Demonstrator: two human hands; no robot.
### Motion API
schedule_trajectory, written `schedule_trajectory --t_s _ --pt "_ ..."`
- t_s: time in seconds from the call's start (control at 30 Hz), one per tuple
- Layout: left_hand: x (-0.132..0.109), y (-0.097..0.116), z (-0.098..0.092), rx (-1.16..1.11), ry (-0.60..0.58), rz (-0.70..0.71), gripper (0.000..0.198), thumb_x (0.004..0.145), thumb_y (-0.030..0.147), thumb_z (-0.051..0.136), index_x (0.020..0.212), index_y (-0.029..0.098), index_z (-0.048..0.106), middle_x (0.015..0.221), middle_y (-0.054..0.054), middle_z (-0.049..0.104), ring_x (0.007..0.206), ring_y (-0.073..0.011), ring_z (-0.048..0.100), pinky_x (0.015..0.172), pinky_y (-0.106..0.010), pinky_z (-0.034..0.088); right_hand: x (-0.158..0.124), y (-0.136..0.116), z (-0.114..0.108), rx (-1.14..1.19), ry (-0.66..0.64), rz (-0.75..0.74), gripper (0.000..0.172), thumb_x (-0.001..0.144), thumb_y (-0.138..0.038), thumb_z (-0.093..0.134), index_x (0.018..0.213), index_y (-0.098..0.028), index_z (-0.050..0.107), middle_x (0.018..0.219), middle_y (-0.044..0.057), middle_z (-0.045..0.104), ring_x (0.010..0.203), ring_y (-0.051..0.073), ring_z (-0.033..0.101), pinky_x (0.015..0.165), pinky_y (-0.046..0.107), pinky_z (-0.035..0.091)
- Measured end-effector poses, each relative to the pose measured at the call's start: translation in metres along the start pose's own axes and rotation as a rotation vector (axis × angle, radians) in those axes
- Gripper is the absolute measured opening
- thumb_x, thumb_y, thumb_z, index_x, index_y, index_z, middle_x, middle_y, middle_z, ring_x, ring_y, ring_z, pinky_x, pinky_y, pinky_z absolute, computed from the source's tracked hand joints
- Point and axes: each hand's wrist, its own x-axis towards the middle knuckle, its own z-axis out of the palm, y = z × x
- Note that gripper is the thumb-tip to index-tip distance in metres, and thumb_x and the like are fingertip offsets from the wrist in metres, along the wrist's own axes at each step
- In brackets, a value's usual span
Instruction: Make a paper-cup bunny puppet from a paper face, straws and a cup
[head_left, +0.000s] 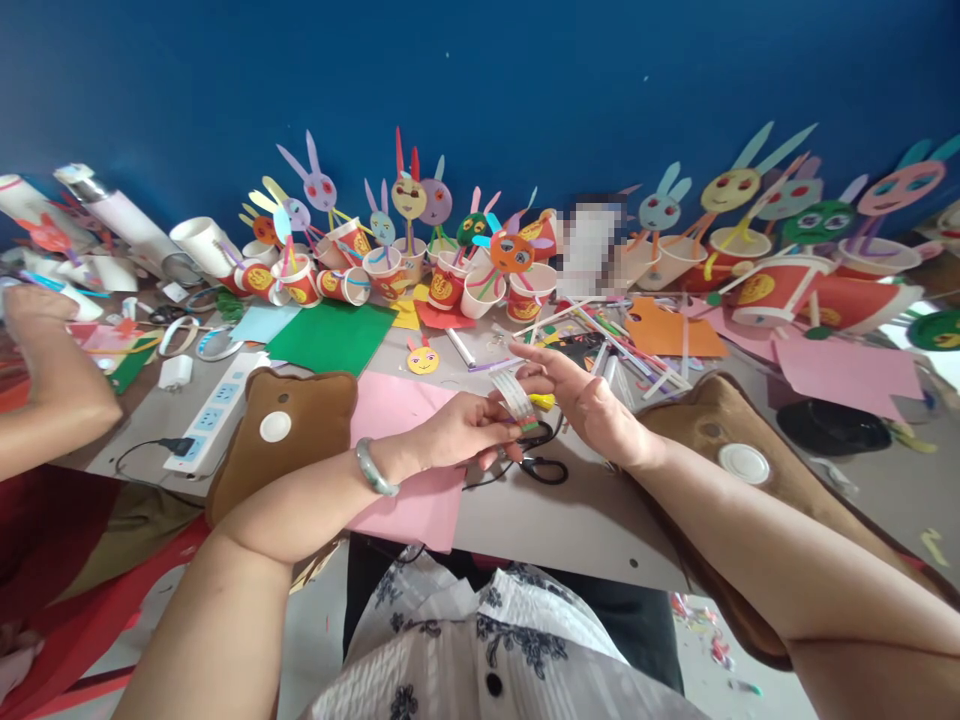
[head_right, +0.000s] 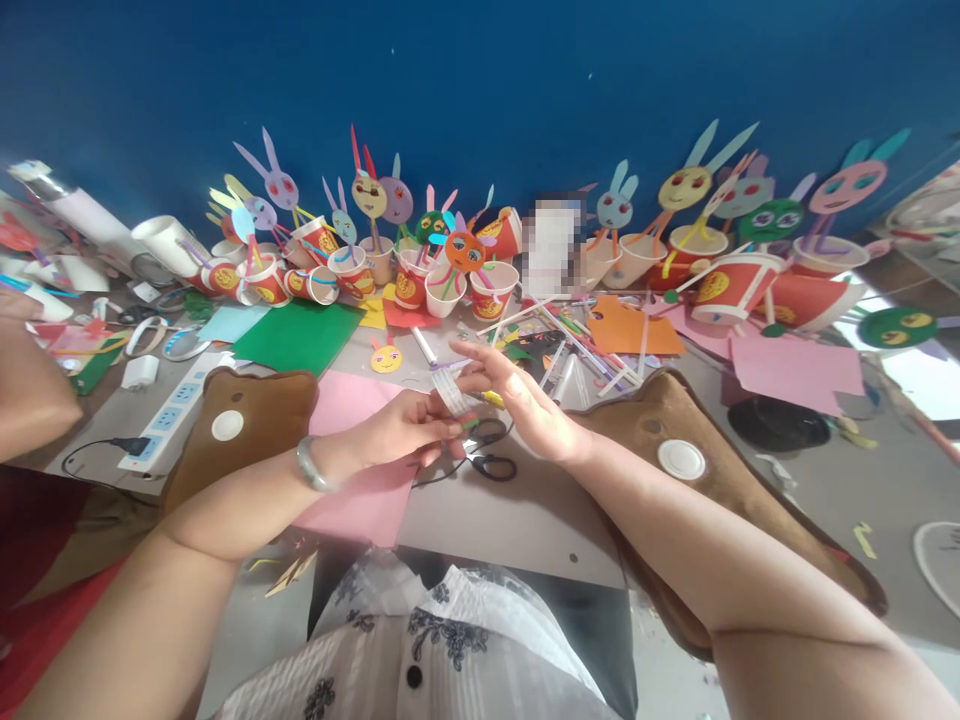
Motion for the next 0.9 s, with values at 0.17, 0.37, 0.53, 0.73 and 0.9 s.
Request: schedule_trajectory --t_s 0.17,0.37,0.53,0.73,0.9 --pt "-0.004 0.007 0.003 0.007 0.004 -0.008 0.043 0.082 0.05 0.074 0.089 0.008 0.071 0.076 -0.011 0.073 0.043 -0.006 0.052 0.043 -0.023 0.037 0.0 -0.003 -0.001 0.008 -0.043 -0.02 0.088 0.087 -0.085 0.032 0.15 -0.025 0.043 0.11 0.009 0.07 0.11 0.029 0.062 0.105 0.048 0.043" --pt "-0.008 0.014 0.004 -0.006 -0.002 -0.037 0.047 0.079 0.053 0.076 0.086 0.007 0.069 0.08 -0.013 0.074 0.044 -0.0058 0.053 0.04 -0.021 0.033 -0.002 -0.007 -0.001 -0.048 -0.066 -0.022 0.069 0.094 -0.07 0.043 0.146 -0.024 0.047 0.125 0.012 0.066 0.121 0.031 0.06 0.104 0.049 0.047" --pt "-0.002 0.006 0.002 -0.036 0.052 -0.023 0.05 0.077 0.05 0.078 0.103 0.008 0.07 0.077 -0.007 0.072 0.046 -0.0064 0.055 0.039 -0.02 0.033 -0.005 -0.006 0.002 -0.101 -0.007 -0.062 0.045 0.098 -0.05 0.053 0.136 -0.026 0.051 0.127 0.012 0.064 0.121 0.03 0.063 0.099 0.047 0.053" --pt "0.003 0.001 -0.001 -0.026 0.096 0.041 0.035 0.083 0.038 0.074 0.099 0.007 0.07 0.068 -0.004 0.068 0.045 -0.0041 0.049 0.045 -0.02 0.035 -0.005 -0.001 0.001 -0.193 0.024 -0.1 0.036 0.099 -0.045 0.053 0.13 -0.026 0.054 0.127 0.012 0.06 0.119 0.028 0.064 0.1 0.045 0.054" --pt "0.0 0.005 -0.002 0.022 0.08 0.07 0.028 0.086 0.032 0.07 0.098 0.007 0.071 0.074 -0.006 0.069 0.049 -0.0045 0.048 0.05 -0.022 0.038 -0.006 0.004 -0.003 -0.226 0.033 -0.1 0.034 0.1 -0.037 0.052 0.133 -0.028 0.053 0.13 0.011 0.06 0.12 0.027 0.063 0.099 0.045 0.056"
